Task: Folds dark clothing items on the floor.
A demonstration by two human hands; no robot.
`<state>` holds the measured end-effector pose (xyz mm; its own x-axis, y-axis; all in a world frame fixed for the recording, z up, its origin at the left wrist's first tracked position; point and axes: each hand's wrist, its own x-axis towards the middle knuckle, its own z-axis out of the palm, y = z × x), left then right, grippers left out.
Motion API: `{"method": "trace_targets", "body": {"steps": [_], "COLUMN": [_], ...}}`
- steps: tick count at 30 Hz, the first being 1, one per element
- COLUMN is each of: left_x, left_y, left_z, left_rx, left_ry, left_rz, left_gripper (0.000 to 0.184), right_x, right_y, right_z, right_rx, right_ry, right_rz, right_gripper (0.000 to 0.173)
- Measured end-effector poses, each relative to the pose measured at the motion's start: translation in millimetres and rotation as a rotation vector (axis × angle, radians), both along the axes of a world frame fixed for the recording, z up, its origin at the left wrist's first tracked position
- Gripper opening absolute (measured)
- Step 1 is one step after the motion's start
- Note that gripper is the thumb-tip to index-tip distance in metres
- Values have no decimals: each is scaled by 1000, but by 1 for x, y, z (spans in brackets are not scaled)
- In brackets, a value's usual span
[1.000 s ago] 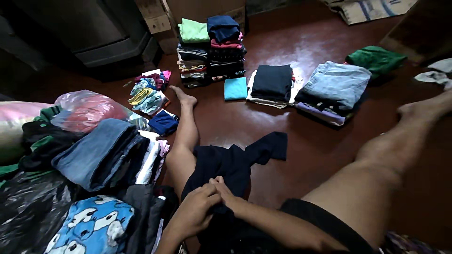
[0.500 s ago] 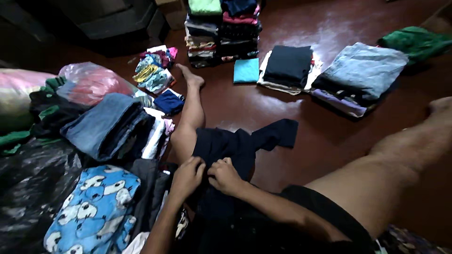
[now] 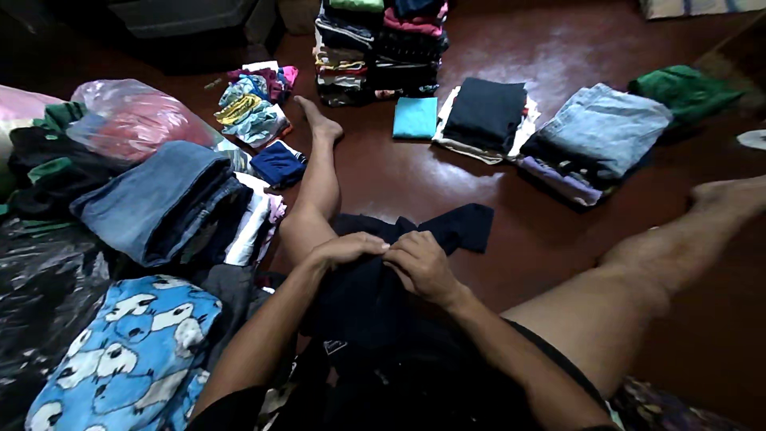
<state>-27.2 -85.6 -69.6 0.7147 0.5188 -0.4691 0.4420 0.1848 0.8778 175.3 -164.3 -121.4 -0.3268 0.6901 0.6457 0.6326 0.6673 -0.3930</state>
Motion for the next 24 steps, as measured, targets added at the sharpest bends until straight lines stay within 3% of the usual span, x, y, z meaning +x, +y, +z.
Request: {"method": "trace_targets", "body": {"steps": [2, 4, 8, 13, 19, 24], "left_x": [24, 40, 24, 31, 33, 24], "left_y": [4, 12, 44, 41, 40, 21], "left_z": [7, 14, 5, 13, -56, -88], "left_rx": [2, 160, 439, 502, 537, 631], "left_ry": [-27, 51, 83, 277, 493, 641], "left_rz": [110, 156, 255, 225, 119, 124], "left_gripper": [23, 29, 41, 43, 45, 44], "right_x": [14, 24, 24, 27, 34, 37], "right_y": [5, 8, -6, -5, -1, -1], "right_z": [-1, -3, -7, -12, -30, -59], "right_rx": [-66, -121, -172, -301, -760, -848], "right_ry": [72, 132, 131, 250, 287, 450], "right_rz": [-32, -16, 102, 187, 401, 451], "right_gripper": [20, 20, 19, 21, 18, 34]}}
